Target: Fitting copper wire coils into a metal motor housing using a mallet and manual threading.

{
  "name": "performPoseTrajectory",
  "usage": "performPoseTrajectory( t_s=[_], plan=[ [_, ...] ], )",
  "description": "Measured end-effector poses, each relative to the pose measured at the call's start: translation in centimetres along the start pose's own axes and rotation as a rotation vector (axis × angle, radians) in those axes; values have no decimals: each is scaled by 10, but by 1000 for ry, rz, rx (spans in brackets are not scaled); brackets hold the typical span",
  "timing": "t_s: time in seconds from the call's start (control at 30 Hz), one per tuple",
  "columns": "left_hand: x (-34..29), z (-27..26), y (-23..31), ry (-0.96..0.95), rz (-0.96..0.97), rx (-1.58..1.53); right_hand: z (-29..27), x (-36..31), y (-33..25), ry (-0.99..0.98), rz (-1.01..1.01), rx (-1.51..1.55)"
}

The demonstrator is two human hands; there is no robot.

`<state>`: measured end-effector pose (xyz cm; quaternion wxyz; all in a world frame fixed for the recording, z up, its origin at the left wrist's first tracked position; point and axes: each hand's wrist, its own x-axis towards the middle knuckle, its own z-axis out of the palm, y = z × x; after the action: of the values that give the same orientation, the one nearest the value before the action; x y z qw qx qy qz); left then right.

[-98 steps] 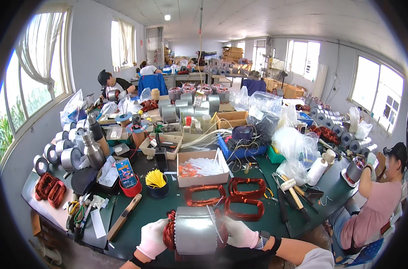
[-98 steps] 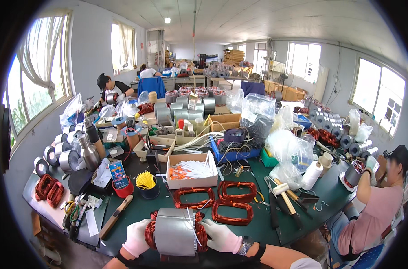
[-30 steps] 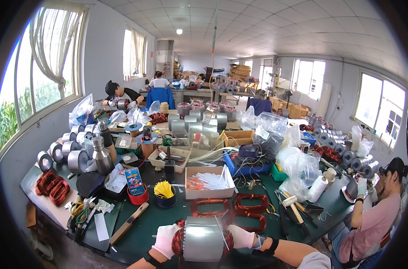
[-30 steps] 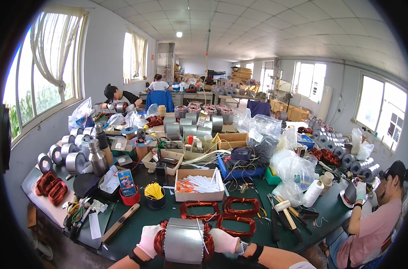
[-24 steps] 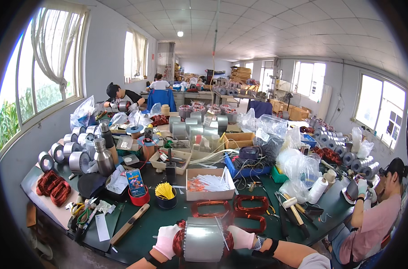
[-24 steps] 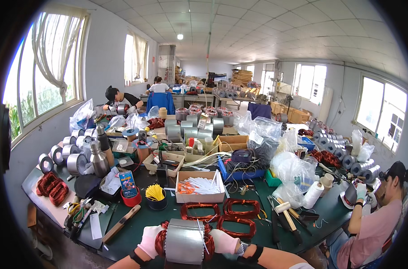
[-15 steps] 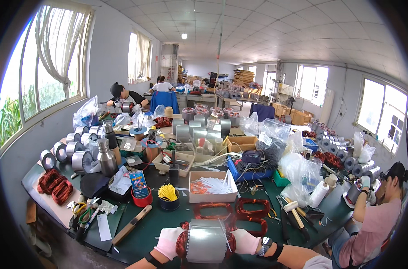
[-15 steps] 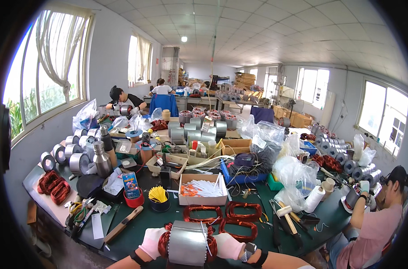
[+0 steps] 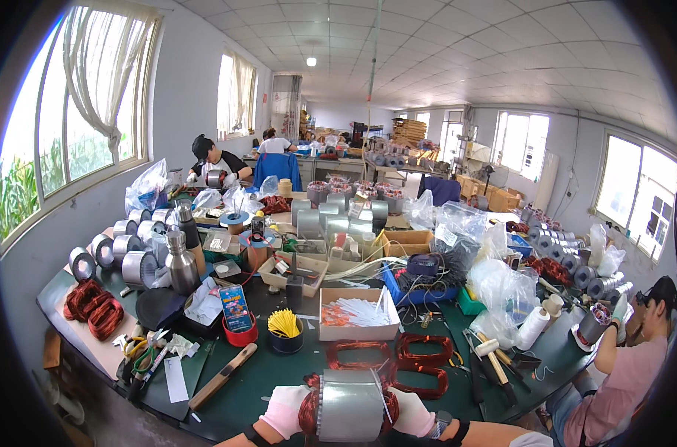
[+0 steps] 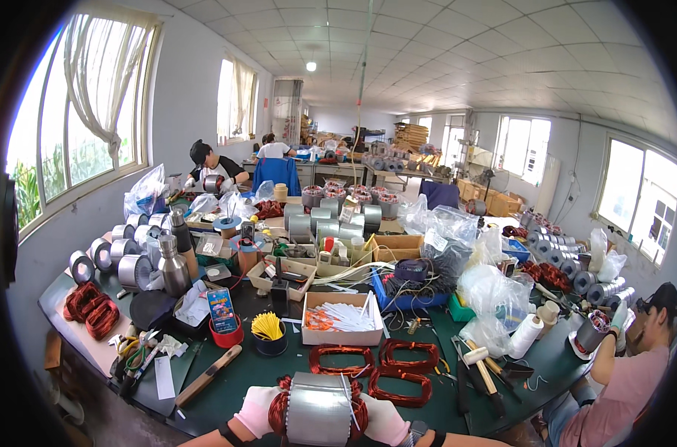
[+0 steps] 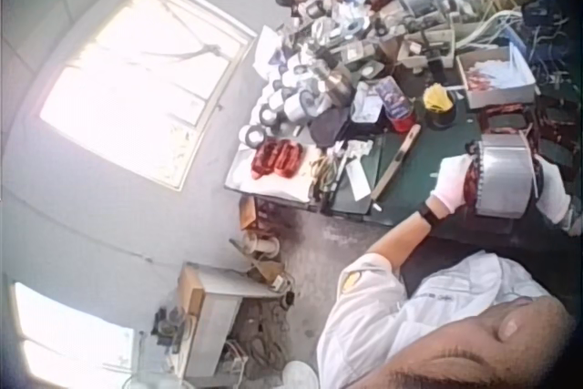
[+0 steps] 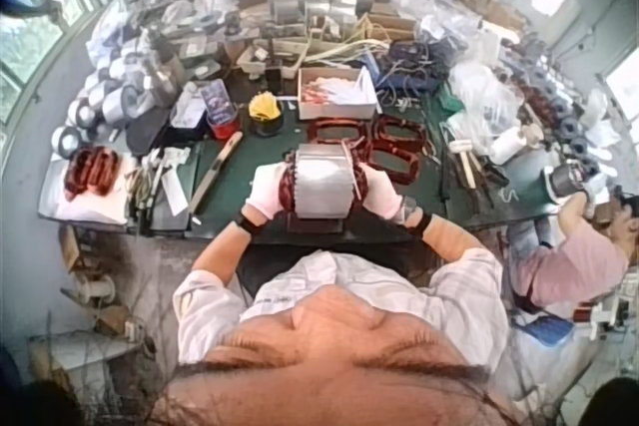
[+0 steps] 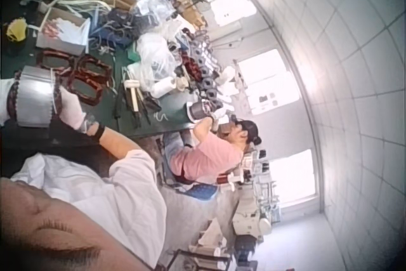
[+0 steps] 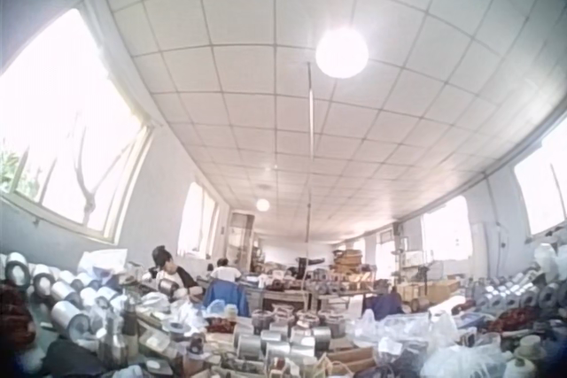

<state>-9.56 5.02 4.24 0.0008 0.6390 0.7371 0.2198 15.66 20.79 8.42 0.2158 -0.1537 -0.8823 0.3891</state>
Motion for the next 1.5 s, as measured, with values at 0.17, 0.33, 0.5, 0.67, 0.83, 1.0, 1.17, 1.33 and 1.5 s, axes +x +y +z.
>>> performPoseTrajectory(
  t_s=[0.17, 0.33, 0.5, 0.67, 0.83, 1.0, 1.17, 1.33, 1.5],
  plan=[
    [4, -1, 3, 55, 25, -27, 13, -16, 5, 307, 50, -79],
    [2, 7, -1, 96, 12, -14, 8, -12, 28, 105, 14, 116],
    [3, -1, 9, 168, 17, -20, -3, -5, 25, -35, -25, 95],
    [0, 7, 4, 193, -13, -22, -15, 13, 32, -260, -14, -63],
    [4, 8, 4, 177, -28, -53, -18, 35, 64, -509, -322, -47],
    [3, 15, -3, 195, -48, -172, -10, 30, 61, -419, -216, -40],
    [3, 8, -5, 178, 18, -190, 3, 2, 52, -181, -3, 142],
    [2, 7, -7, 217, 108, -239, 9, -8, 27, 39, 215, 332],
    [2, -3, 1, 145, 74, -213, 1, -5, 45, 55, 360, 514]
  ],
)
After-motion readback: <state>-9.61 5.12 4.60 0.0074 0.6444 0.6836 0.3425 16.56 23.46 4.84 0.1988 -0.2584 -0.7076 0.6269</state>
